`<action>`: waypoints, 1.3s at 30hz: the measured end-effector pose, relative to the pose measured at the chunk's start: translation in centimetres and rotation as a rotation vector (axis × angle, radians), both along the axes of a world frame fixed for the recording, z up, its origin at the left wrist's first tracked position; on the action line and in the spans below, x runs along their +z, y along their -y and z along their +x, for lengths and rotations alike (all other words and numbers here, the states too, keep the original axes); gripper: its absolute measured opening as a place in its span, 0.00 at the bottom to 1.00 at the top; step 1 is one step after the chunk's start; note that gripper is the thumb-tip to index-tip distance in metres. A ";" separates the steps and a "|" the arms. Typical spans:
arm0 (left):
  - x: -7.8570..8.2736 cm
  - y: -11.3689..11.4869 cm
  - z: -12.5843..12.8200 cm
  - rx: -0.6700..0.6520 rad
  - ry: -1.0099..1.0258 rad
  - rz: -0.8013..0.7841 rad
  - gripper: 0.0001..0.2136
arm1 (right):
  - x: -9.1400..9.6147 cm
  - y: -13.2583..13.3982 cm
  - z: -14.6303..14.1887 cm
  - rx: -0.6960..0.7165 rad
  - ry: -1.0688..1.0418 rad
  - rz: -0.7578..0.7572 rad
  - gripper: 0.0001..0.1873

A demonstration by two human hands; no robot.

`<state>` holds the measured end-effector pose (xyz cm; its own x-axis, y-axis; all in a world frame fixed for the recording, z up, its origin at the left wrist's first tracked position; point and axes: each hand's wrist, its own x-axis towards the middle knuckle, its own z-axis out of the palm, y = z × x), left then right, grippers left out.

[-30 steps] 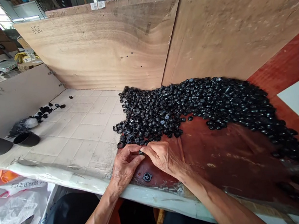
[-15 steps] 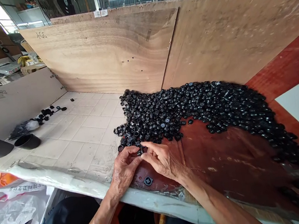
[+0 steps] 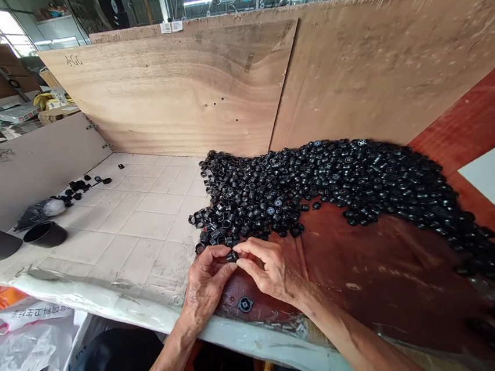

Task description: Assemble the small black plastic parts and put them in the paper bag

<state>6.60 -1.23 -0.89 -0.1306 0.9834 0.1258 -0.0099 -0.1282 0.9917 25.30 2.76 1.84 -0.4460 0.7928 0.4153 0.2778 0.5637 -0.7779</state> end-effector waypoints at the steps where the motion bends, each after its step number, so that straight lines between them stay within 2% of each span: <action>1: 0.1 0.0 0.0 -0.010 -0.018 0.002 0.10 | -0.2 -0.1 0.0 0.007 0.002 0.003 0.07; 5: -0.2 0.0 -0.3 -0.018 -0.187 0.095 0.08 | -0.5 0.0 -0.3 -0.014 0.003 -0.100 0.06; 10: -0.3 0.1 -0.5 -0.016 -0.418 0.304 0.07 | 0.0 0.2 -0.7 -0.019 -0.032 -0.462 0.04; 12: 0.1 0.4 -0.5 -0.039 -0.441 0.311 0.06 | 0.3 0.0 -0.5 -0.003 -0.028 -0.602 0.03; 14: 0.7 0.8 -0.4 -0.107 -0.453 0.210 0.05 | 0.6 -0.5 0.1 0.051 0.075 -0.684 0.02; 16: 1.3 1.0 -0.1 -0.224 -0.443 0.004 0.05 | 0.7 -1.0 0.8 0.072 0.227 -0.643 0.10; 18: 1.5 0.8 0.1 -0.246 -0.427 -0.147 0.10 | 0.5 -1.3 1.3 -0.006 0.330 -0.480 0.15; 19: 1.4 0.5 0.3 -0.192 -0.425 -0.162 0.11 | 0.3 -1.5 1.3 -0.081 0.351 -0.375 0.13; 21: 0.9 -0.3 0.5 -0.035 -0.441 -0.113 0.09 | -0.6 -1.6 1.2 -0.204 0.366 -0.193 0.04; 22: 0.6 -0.7 0.6 0.016 -0.457 -0.090 0.11 | -1.0 -1.7 1.0 -0.223 0.369 -0.133 0.06; 24: -0.2 -1.5 0.6 0.044 -0.503 -0.070 0.17 | -2.0 -1.7 0.6 -0.209 0.371 -0.056 0.18; 26: -0.8 -2.0 0.5 0.057 -0.568 -0.044 0.19 | -2.7 -1.7 0.3 -0.170 0.370 -0.021 0.22; 28: -1.3 -2.2 0.5 0.090 -0.618 -0.009 0.18 | -3.1 -1.7 0.1 -0.152 0.374 -0.009 0.18; 30: -1.6 -2.1 0.4 0.094 -0.632 0.006 0.15 | -3.1 -1.6 0.2 -0.149 0.395 -0.007 0.15; 33: -1.9 -1.9 0.3 0.078 -0.639 0.011 0.11 | -2.8 -1.4 0.2 -0.150 0.456 -0.013 0.17; 39: -2.1 -1.9 0.0 0.102 -0.657 0.109 0.12 | -2.5 -1.3 0.4 -0.141 0.519 -0.038 0.18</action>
